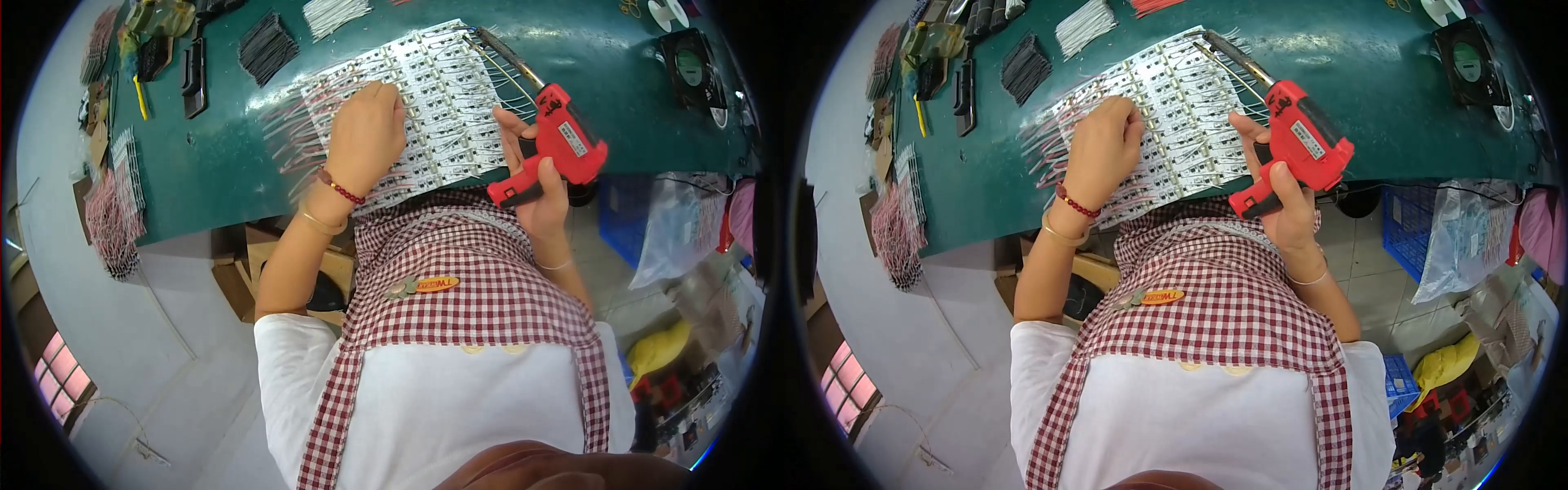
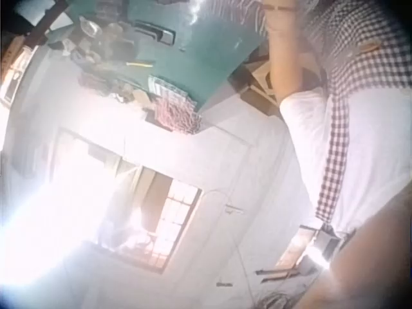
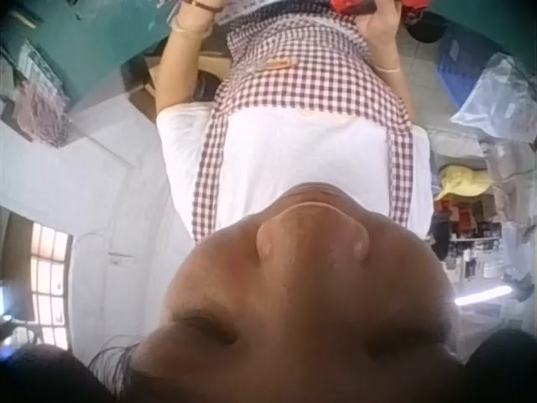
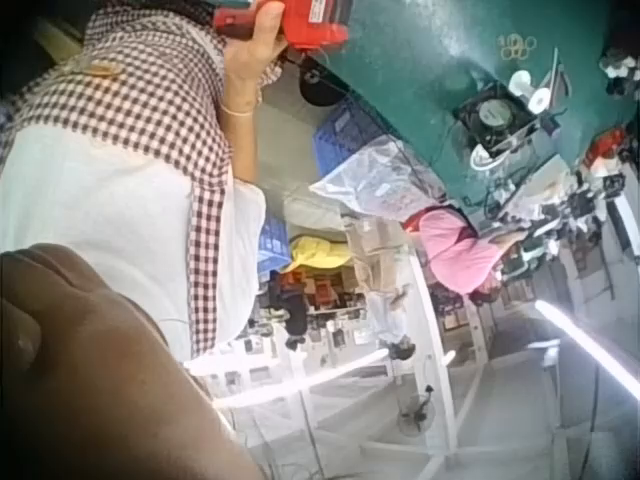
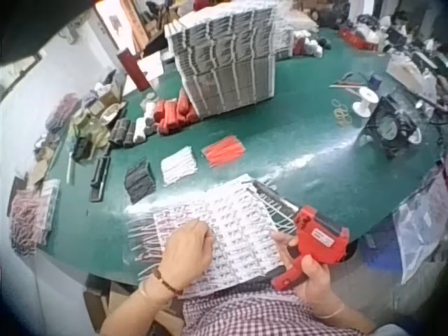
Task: The person solders wires onto circuit board panels using a soldering gun, positioning and pressing the wires against the boards by hand.
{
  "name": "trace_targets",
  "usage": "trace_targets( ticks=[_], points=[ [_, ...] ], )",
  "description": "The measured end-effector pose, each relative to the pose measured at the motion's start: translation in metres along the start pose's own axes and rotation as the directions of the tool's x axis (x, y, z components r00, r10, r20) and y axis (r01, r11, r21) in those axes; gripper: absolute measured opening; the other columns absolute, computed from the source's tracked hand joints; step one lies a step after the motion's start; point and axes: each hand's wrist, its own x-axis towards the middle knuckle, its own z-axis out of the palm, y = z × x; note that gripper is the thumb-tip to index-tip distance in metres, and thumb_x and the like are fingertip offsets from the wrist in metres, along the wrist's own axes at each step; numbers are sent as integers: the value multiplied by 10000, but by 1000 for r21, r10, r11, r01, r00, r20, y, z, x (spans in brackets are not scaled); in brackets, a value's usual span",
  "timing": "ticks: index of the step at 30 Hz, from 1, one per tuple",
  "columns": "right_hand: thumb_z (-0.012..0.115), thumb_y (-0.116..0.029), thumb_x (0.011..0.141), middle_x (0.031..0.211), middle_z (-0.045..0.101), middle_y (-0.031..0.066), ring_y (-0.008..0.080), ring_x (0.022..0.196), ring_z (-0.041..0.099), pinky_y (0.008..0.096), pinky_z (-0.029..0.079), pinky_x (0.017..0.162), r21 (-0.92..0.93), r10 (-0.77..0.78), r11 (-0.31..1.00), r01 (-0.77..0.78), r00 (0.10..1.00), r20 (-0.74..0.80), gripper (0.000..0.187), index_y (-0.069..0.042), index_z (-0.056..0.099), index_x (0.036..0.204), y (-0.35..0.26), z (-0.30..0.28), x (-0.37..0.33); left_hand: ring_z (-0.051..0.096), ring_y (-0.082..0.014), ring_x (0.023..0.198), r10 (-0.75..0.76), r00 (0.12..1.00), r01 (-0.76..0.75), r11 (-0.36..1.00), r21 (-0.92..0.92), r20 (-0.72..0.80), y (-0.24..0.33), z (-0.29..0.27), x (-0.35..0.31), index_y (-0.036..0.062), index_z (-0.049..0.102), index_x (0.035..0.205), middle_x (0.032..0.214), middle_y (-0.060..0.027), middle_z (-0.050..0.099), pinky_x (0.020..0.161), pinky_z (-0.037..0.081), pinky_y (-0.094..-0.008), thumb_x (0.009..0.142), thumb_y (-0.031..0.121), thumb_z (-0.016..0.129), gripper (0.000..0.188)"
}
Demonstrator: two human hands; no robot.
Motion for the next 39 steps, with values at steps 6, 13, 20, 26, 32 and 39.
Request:
trace_targets(
  ticks=[6,13,20,26,32,39],
  points=[
    [522,-340,935,1372,414,305,379,1383,310,449,163,1177,-80,6,997,-9,999,-33,391,-46,456,1184,-1,1,-2,573,-315,723,6,1000,-9,993,115,27,-2,-8,-5,15,557,788,743,-126,567,610,463,-414,807,69,588,66],
    [527,-343,931,1376,404,311,377,1385,307,445,168,1177,-85,-1,996,-2,999,-37,403,-41,453,1186,1,-2,-2,561,-324,825,135,991,-134,988,82,-5,26,-8,1,24,576,854,802,-123,569,728,459,-412,786,74,641,107],
    [534,-347,928,1379,396,313,376,1385,305,447,170,1179,-85,19,996,-24,999,-51,408,-38,448,1180,0,0,-2,553,-319,840,179,968,-152,976,-157,174,26,22,16,0,576,790,801,-135,561,750,460,-397,765,72,649,106],
    [531,-339,930,1379,395,314,380,1384,305,453,175,1177,-74,17,997,-20,999,-45,399,-37,445,1176,0,-3,-1,572,-303,700,-5,998,14,986,-167,57,27,10,2,19,576,770,743,-121,572,633,463,-385,796,105,640,111],
    [528,-337,933,1379,398,314,385,1388,298,457,173,1177,-88,12,996,-15,999,-33,397,-36,442,1176,0,-2,-1,588,-283,652,-160,987,158,984,82,19,18,3,-21,33,574,752,726,-92,588,568,457,-385,808,118,638,120],
    [525,-326,938,1381,402,306,379,1388,302,450,173,1179,-78,3,997,-4,1000,-24,384,-35,449,1176,4,-5,-3,570,-290,715,-99,988,116,982,148,-119,29,-3,-17,42,572,833,792,-101,561,622,461,-394,792,86,652,101]
  ],
)
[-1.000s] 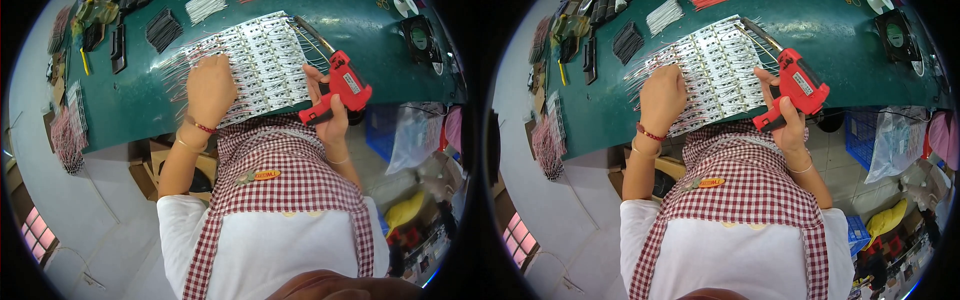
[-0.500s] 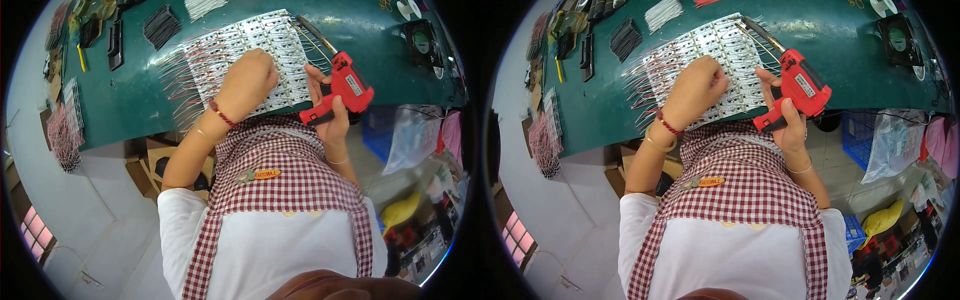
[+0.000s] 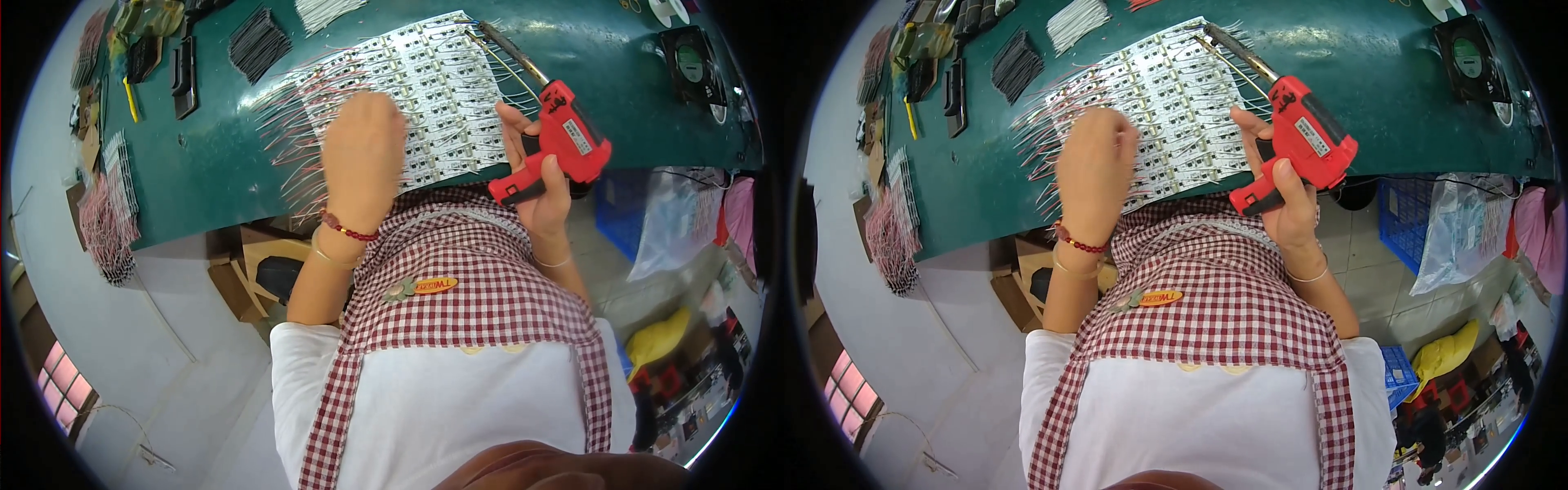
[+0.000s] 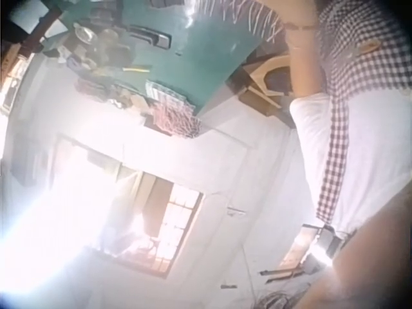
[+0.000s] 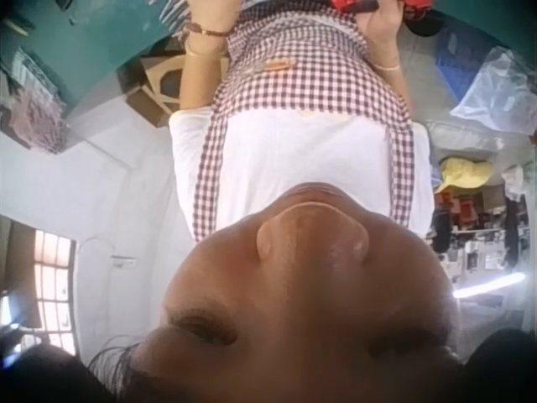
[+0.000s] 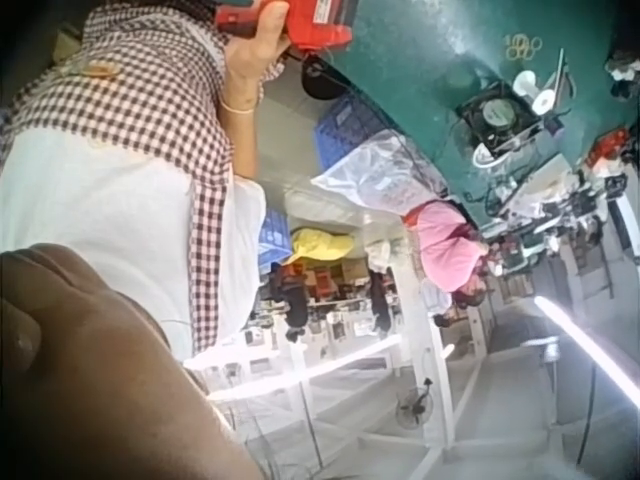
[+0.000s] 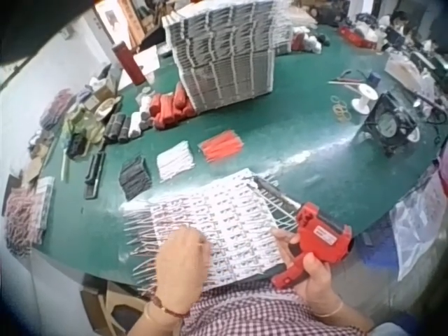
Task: The person solders wires onto circuit board panels using a soldering gun, positioning and pressing the wires against the boards by hand.
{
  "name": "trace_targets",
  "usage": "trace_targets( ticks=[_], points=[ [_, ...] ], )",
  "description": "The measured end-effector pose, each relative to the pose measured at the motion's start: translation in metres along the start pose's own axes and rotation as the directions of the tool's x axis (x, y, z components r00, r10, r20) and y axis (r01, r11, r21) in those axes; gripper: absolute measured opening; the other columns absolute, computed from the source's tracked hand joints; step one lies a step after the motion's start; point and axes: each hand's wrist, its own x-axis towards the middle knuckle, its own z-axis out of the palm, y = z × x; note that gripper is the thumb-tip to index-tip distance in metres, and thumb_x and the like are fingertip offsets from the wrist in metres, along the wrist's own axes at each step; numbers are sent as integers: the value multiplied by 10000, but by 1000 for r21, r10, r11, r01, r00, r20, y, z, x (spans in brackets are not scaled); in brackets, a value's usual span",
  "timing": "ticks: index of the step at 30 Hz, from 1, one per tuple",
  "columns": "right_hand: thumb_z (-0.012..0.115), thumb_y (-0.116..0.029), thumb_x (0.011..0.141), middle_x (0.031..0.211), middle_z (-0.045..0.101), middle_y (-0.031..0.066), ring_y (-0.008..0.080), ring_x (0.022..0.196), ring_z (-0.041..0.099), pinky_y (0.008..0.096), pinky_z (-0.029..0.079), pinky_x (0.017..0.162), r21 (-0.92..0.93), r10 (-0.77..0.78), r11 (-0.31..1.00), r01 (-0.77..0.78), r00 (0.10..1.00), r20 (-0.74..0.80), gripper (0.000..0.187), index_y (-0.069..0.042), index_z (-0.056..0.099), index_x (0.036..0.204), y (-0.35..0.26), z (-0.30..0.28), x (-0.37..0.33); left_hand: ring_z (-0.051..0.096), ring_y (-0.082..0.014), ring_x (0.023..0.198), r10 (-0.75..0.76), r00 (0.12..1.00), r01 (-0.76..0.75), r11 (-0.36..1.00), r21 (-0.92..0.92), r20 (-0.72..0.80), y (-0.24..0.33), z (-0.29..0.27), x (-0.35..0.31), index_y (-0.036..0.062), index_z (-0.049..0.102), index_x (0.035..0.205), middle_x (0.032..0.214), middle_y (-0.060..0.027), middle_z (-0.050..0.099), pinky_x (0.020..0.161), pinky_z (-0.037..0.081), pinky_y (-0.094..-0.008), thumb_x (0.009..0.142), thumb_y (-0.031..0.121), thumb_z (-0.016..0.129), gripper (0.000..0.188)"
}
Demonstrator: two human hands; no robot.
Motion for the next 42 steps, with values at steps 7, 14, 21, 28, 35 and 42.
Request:
trace_targets(
  ticks=[7,14,21,28,35,42],
  points=[
    [530,-331,937,1375,409,306,380,1383,313,447,179,1178,-5,13,1000,-13,1000,2,387,-37,452,1176,-3,1,2,550,-309,858,185,963,-127,953,-274,197,20,24,10,24,575,838,840,-119,554,732,463,-395,740,63,689,155],
    [535,-336,931,1374,411,301,375,1392,295,452,167,1180,-17,17,1000,-18,1000,-16,389,-42,455,1174,-4,3,1,553,-306,848,240,938,-160,939,-304,250,16,19,12,25,587,801,821,-120,559,745,468,-393,759,78,666,104],
    [523,-221,936,1327,488,261,348,1348,380,463,187,1175,52,-6,999,7,1000,-18,296,-42,498,1171,-3,5,2,557,-291,706,201,908,17,858,-513,367,-1,14,24,4,563,817,784,-130,564,656,451,-366,834,102,621,116],
    [522,-218,935,1329,487,262,347,1348,380,465,183,1176,45,-5,999,6,1000,-19,295,-45,499,1173,-3,4,2,563,-286,727,271,937,-178,913,-368,219,5,15,13,19,593,843,804,-129,566,661,453,-356,823,88,637,84],
    [524,-218,936,1333,483,266,345,1350,379,462,186,1176,51,-6,999,7,1000,-20,299,-44,507,1177,-2,3,2,562,-298,646,10,982,51,945,-323,187,6,2,-4,20,596,764,725,-104,578,591,452,-378,813,117,644,118],
    [526,-217,937,1332,483,267,347,1347,383,464,195,1173,49,-6,999,7,1000,-18,297,-36,509,1172,-2,2,3,603,-309,651,-81,987,55,983,177,139,-4,0,-15,44,593,792,734,-114,611,551,451,-415,818,161,625,125]
  ],
)
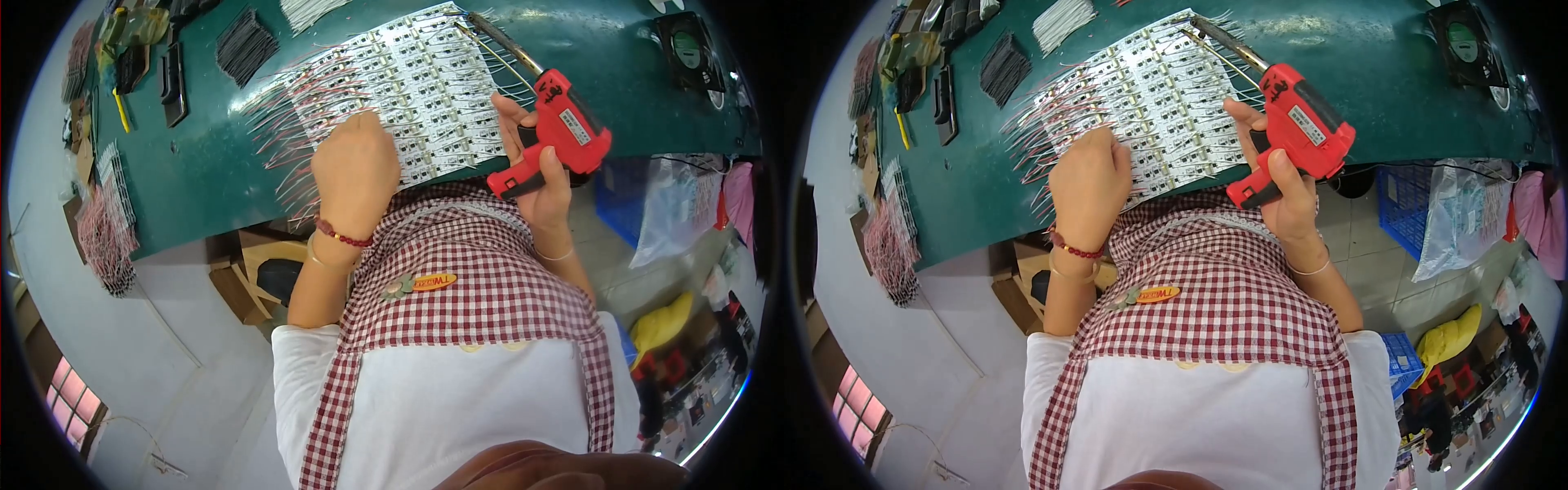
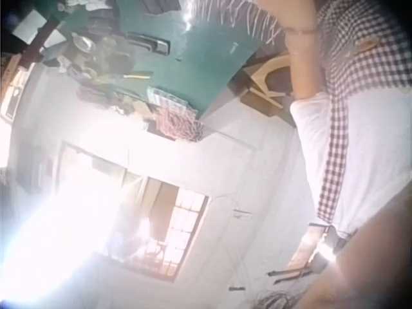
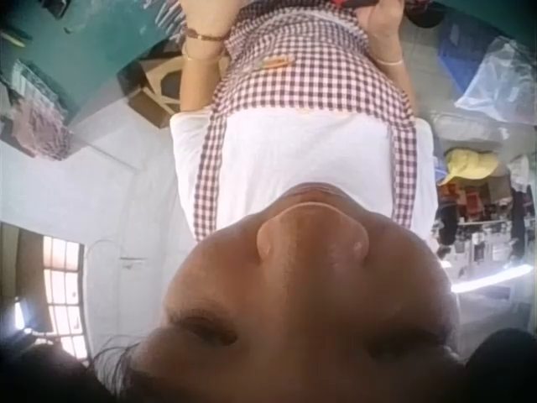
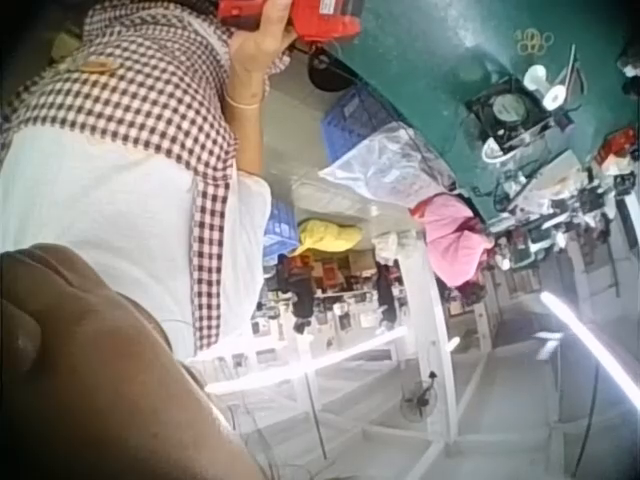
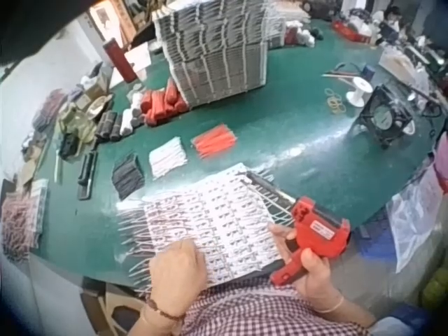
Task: The person solders wires onto circuit board panels using a soldering gun, positioning and pressing the wires against the boards by hand.
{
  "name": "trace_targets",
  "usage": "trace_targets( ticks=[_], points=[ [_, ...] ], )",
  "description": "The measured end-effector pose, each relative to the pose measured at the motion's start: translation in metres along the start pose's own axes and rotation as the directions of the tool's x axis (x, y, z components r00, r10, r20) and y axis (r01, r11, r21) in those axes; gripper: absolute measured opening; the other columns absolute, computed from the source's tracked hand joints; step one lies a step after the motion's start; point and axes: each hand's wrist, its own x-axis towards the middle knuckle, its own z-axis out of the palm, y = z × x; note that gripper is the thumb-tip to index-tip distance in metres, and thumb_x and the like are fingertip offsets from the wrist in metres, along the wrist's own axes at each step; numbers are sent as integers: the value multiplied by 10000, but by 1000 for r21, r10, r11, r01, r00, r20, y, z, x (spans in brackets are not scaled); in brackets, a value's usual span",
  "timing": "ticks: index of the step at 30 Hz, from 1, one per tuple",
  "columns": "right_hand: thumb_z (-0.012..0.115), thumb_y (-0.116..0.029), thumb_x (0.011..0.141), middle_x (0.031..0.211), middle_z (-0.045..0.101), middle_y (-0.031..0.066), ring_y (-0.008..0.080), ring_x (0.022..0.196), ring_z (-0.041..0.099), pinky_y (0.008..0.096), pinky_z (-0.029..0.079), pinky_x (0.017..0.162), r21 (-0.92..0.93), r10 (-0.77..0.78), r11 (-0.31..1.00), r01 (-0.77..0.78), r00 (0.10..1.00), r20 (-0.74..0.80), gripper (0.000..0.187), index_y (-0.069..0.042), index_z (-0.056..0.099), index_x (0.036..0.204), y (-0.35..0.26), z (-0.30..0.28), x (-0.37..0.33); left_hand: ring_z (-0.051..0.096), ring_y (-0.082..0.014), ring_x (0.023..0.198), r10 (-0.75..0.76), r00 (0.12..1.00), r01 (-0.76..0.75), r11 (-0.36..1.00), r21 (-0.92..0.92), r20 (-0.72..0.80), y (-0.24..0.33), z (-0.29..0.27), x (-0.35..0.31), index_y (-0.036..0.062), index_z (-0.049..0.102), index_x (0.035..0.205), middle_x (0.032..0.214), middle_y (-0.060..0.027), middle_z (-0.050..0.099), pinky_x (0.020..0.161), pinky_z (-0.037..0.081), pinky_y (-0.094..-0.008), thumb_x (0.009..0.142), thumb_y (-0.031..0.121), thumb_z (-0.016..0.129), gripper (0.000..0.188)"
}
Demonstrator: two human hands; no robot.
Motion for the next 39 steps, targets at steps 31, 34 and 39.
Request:
trace_targets(
  ticks=[31,34,39],
  points=[
    [528,-224,943,1324,491,255,342,1346,384,457,193,1176,9,-12,1000,12,1000,6,298,-34,504,1172,2,-3,0,544,-256,849,135,978,-171,957,-234,-161,3,-1,-11,84,670,905,881,-54,573,731,415,-373,741,10,675,180],
    [522,-219,944,1327,488,256,346,1346,383,454,197,1175,9,-30,1000,30,999,19,296,-34,503,1175,3,-4,0,538,-271,867,213,972,-234,889,-393,-98,25,2,1,76,648,936,883,-64,571,744,417,-385,730,52,702,214],
    [535,-330,932,1375,418,292,375,1380,316,463,173,1178,-50,26,998,-26,1000,1,387,-42,466,1181,3,-3,-2,517,-295,858,271,962,-227,855,-467,29,35,18,8,49,580,833,847,-89,543,740,424,-385,720,74,719,181]
  ],
)
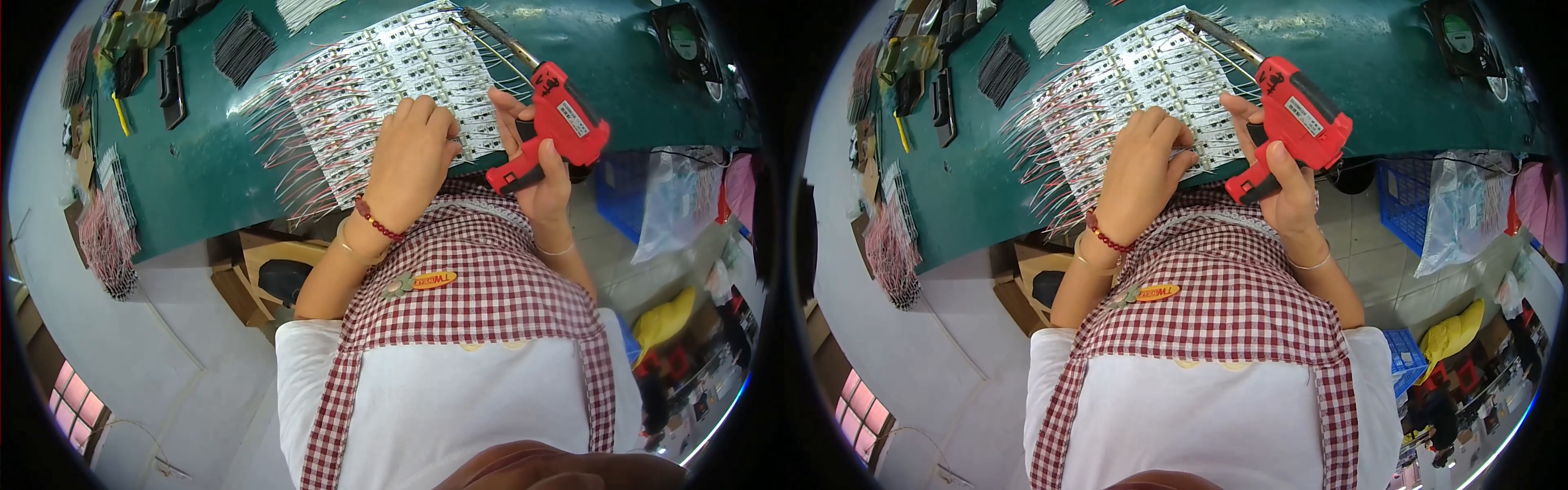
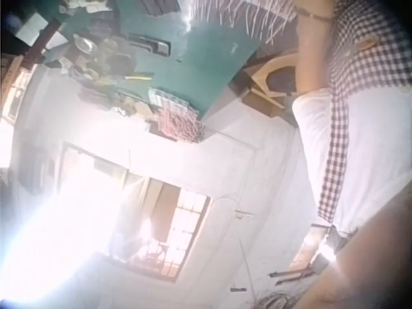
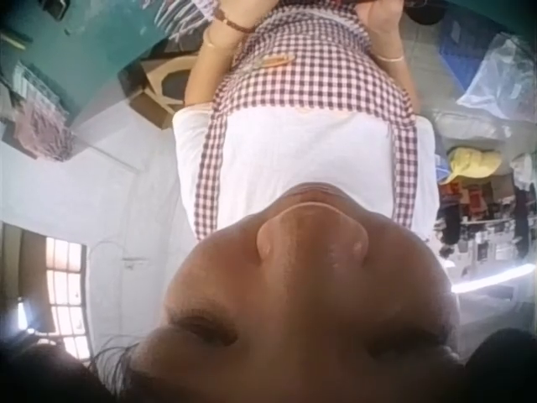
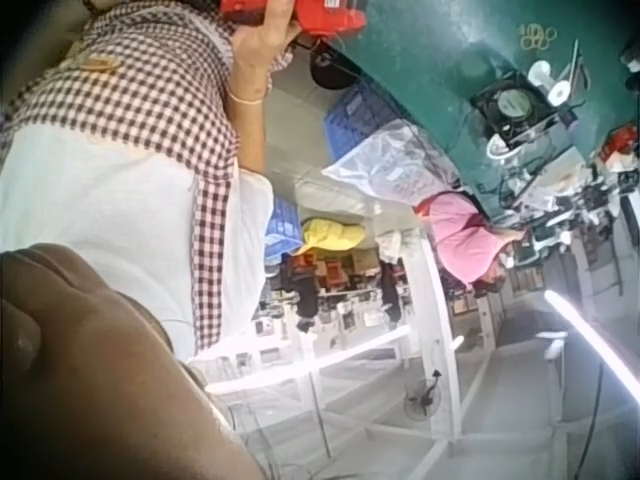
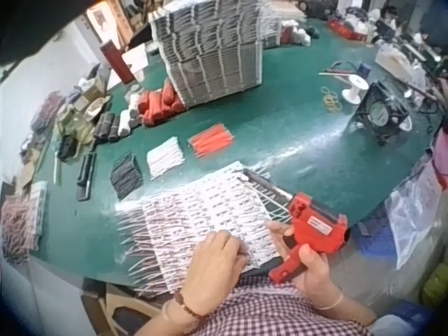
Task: The person solders wires onto circuit board panels using a soldering gun, positioning and pressing the wires against the boards by hand.
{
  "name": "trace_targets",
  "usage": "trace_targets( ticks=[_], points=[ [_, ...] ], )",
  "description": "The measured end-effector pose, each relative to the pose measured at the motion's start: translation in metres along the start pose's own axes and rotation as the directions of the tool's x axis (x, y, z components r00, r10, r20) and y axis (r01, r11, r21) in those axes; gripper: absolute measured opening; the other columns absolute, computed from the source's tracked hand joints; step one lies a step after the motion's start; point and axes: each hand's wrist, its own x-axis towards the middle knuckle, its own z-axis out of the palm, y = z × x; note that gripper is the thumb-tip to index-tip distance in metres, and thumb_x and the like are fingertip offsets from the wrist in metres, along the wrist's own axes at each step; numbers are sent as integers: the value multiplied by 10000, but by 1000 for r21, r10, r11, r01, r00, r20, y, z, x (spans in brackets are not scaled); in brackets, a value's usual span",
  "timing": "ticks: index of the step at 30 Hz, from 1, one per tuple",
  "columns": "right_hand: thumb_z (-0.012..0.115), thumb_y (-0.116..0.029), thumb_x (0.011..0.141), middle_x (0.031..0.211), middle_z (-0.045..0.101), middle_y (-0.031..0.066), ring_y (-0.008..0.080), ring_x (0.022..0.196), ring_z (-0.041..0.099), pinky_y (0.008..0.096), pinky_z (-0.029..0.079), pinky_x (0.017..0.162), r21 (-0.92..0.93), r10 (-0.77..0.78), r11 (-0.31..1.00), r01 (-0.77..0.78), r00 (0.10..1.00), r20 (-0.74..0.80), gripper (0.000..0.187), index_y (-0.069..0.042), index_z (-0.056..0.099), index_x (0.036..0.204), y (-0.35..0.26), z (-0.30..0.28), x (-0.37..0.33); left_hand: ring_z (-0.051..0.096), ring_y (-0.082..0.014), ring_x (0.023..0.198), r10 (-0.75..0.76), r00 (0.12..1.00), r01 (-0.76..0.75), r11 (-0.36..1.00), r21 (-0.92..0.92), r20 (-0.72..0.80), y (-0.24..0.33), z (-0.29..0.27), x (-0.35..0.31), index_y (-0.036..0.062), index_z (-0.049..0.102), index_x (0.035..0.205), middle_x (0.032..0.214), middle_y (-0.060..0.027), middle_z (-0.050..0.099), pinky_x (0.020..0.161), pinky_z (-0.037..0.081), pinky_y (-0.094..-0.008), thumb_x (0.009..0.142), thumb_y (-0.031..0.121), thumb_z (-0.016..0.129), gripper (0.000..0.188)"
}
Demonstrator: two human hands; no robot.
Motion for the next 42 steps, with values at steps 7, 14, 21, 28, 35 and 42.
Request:
trace_targets(
  ticks=[7,14,21,28,35,42],
  points=[
    [544,-334,927,1378,416,287,372,1381,316,460,178,1176,-6,-14,1000,14,1000,-4,393,-46,468,1183,-1,-1,0,531,-297,821,10,1000,-10,1000,-16,16,0,1,5,31,573,793,800,-105,540,714,437,-382,746,66,704,144],
    [534,-339,934,1372,418,296,375,1380,316,463,171,1179,-9,-14,1000,14,1000,6,397,-39,464,1185,-3,-1,2,566,-265,620,-202,970,219,966,135,-133,-4,-10,-23,43,573,763,702,-84,561,546,441,-365,810,114,662,123],
    [539,-232,941,1328,495,250,344,1346,388,459,194,1173,76,-31,997,30,1000,7,308,-38,511,1179,-1,1,3,583,-295,615,-196,960,258,898,357,-202,-2,-11,-30,45,545,737,673,-108,579,519,443,-383,836,124,614,144],
    [525,-218,946,1323,500,243,338,1344,393,457,192,1175,87,-59,995,57,998,20,297,-38,508,1181,0,-1,3,587,-311,616,-207,976,220,925,310,-74,-3,-17,-34,40,543,734,677,-121,581,530,450,-398,844,131,603,155],
    [522,-222,948,1326,493,249,341,1347,388,459,188,1175,85,-49,995,48,999,17,303,-34,503,1185,-1,-1,3,573,-311,678,-189,971,225,931,287,-147,8,-28,-25,45,557,808,735,-114,567,601,455,-403,796,95,662,116],
    [513,-220,951,1342,474,255,340,1355,372,457,184,1176,95,-32,995,30,999,26,303,-23,499,1181,-1,2,5,524,-284,840,21,995,-29,996,82,93,12,-1,-6,51,556,835,843,-98,522,727,443,-389,734,68,700,177]
  ],
)
